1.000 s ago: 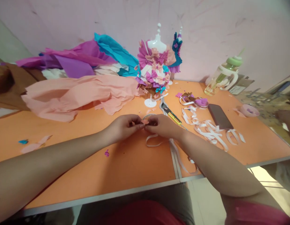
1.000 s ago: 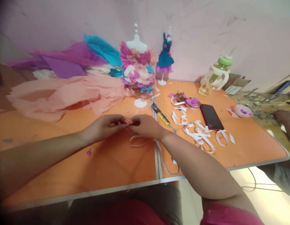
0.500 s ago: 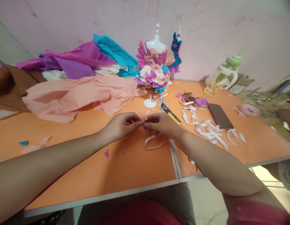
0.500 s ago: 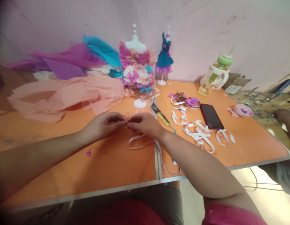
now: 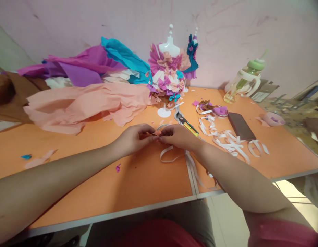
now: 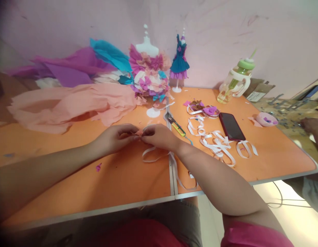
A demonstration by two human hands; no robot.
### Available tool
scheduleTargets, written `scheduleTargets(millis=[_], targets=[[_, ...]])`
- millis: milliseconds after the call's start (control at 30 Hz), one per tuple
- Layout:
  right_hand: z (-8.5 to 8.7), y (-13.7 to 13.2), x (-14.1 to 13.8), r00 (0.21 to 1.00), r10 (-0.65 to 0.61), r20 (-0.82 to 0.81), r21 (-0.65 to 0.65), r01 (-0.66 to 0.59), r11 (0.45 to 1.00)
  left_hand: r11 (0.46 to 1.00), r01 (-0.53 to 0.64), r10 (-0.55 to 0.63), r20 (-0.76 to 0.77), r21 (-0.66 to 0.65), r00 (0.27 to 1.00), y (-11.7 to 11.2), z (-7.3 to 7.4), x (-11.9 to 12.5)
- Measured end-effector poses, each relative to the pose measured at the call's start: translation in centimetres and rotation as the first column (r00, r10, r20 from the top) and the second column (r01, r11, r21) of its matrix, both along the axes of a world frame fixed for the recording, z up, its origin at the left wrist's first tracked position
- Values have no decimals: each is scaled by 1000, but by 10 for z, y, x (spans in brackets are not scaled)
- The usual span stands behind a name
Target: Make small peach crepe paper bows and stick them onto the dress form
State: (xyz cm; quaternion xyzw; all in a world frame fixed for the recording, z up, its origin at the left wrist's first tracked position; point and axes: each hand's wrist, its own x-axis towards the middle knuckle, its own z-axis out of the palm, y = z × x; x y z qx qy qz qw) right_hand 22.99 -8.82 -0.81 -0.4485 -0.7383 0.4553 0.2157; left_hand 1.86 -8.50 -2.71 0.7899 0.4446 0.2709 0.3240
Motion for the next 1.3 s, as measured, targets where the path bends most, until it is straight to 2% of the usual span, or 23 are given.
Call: scheduleTargets(millis=[133, 267, 333, 500, 667, 900, 1000, 1167, 1300], targets=[[2, -3, 0, 998, 20, 62, 41, -23, 999, 1000, -9, 9, -8, -29, 1000, -1, -4, 1], [11, -8, -2, 978, 21, 209, 218, -68, 974, 980, 117, -114, 23, -161, 993, -3, 2, 0], [15, -9, -3, 981, 0, 193, 237, -47, 970, 975, 130, -120, 67, -177, 991, -3, 6, 0], [12, -5, -3, 1000, -23, 1, 82, 22, 996, 994, 38, -31, 71, -101, 997, -3, 12, 0], [3, -1, -1, 992, -52, -111, 18, 55, 998, 998, 7, -3, 55, -64, 999, -3, 8, 0], [12, -11, -11, 944, -247, -219, -219, 199, 955, 993, -115, 111, 143, 19, 983, -4, 10, 2], [13, -13, -14, 933, -276, -231, -237, 221, 946, 989, -144, 137, 159, 30, 978, -5, 12, 2], [16, -11, -8, 952, -231, -200, -266, 174, 948, 990, -136, 140, 169, -33, 976, -7, 14, 3], [17, -8, -5, 952, -236, -195, -105, 219, 970, 989, -115, 126, 117, -94, 985, -8, 16, 4]])
